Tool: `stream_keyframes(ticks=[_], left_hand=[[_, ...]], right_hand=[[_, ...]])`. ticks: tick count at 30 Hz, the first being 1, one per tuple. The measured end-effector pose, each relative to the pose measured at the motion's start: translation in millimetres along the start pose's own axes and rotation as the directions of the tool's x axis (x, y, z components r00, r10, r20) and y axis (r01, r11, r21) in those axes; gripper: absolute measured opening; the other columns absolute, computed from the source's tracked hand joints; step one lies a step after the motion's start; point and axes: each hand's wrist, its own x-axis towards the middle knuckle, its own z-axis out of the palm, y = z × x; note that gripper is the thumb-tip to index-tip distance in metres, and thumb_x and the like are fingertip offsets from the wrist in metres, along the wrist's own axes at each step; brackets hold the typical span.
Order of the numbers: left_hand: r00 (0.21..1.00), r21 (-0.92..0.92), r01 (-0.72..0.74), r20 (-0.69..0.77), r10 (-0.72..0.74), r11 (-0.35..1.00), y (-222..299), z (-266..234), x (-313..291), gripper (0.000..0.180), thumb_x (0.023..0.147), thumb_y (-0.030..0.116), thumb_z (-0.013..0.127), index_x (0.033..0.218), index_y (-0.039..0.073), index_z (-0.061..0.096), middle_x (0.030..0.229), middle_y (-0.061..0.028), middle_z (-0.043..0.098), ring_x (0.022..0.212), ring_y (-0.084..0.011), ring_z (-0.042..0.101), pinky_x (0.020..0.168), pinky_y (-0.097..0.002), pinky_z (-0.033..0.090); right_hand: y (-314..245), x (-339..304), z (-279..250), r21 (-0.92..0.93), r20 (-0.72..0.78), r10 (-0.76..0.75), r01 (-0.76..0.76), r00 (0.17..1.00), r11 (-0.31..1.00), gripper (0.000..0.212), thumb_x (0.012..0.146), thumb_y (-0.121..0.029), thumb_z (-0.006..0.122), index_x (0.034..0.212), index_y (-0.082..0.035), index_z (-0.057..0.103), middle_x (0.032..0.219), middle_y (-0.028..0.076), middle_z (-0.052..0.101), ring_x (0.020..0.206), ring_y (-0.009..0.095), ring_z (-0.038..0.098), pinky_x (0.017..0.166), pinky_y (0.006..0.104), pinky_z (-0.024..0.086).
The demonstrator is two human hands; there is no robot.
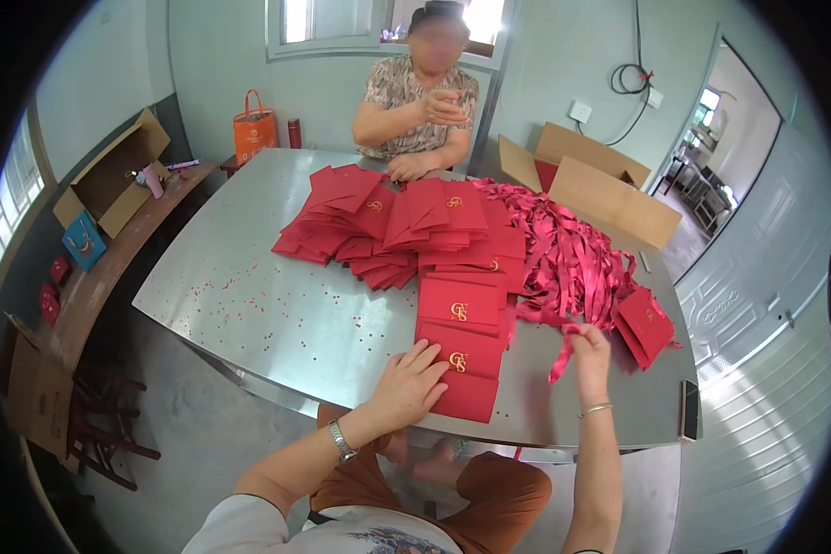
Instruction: The person attaches pink ribbons to red gift bags by hand at a work table.
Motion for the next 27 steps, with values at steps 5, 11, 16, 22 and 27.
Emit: stream_keyframes(ticks=[5, 11, 16, 22, 27], left_hand=[[1.0, 0.001, -0.009, -0.009, 0.009, 1.0, 0, 6, -1, 0.036, 0.088, 0.024, 0.063, 0.12, 0.008, 0.059, 0.136, -0.0156, 0.049, 0.131, -0.0359, 0.043, 0.099, -0.0466, 0.04], [1.0, 0.012, -0.007, -0.012, 0.007, 1.0, 7, 2, -10, 0.036, 0.088, 0.024, 0.063, 0.12, 0.007, 0.059, 0.136, -0.0158, 0.049, 0.131, -0.0361, 0.043, 0.099, -0.0463, 0.04], [1.0, -0.011, -0.025, 0.001, 0.025, 1.0, 3, 11, -3, 0.037, 0.087, 0.023, 0.063, 0.12, 0.006, 0.059, 0.135, -0.018, 0.05, 0.129, -0.038, 0.045, 0.099, -0.0475, 0.041], [0.998, 0.003, -0.047, -0.045, 0.047, 0.999, -7, -2, 5, 0.035, 0.085, 0.02, 0.065, 0.115, 0.004, 0.06, 0.131, -0.0198, 0.053, 0.125, -0.0396, 0.047, 0.098, -0.0476, 0.041], [1.0, 0.022, -0.019, 0.022, 0.018, 1.0, 0, 7, 6, 0.035, 0.085, 0.019, 0.065, 0.117, 0.004, 0.061, 0.134, -0.0196, 0.052, 0.127, -0.0388, 0.047, 0.097, -0.0474, 0.04]], right_hand=[[-24, 9, -25, 0.325, -0.075, 0.099, -0.07, 0.992, 0.943, 0.019, 0.088, -0.002, 0.05, 0.101, -0.001, 0.064, 0.084, -0.004, 0.06, 0.067, 0.003, 0.048, 0.06, 0.0184, 0.038], [-56, 10, -22, 0.238, 0.004, 0.105, -0.103, 0.994, 0.966, 0.029, 0.088, -0.002, 0.051, 0.115, -0.001, 0.063, 0.085, -0.007, 0.059, 0.07, 0.001, 0.049, 0.061, 0.0167, 0.04], [-71, 9, -30, 0.269, -0.007, 0.052, -0.049, 0.999, 0.962, 0.039, 0.088, -0.002, 0.051, 0.126, 0.002, 0.059, 0.093, -0.005, 0.058, 0.078, 0.004, 0.05, 0.067, 0.018, 0.04], [-46, -6, -52, -0.517, 0.214, 0.444, -0.284, 0.87, 0.807, 0.038, 0.084, -0.011, 0.055, 0.117, 0.006, 0.063, 0.094, 0.009, 0.068, 0.081, 0.017, 0.061, 0.075, 0.0295, 0.048], [-2, -27, -78, -0.872, 0.084, 0.33, -0.091, 0.94, 0.48, 0.036, 0.082, -0.015, 0.058, 0.113, 0.001, 0.065, 0.108, 0.025, 0.065, 0.105, 0.041, 0.06, 0.096, 0.0425, 0.046]])
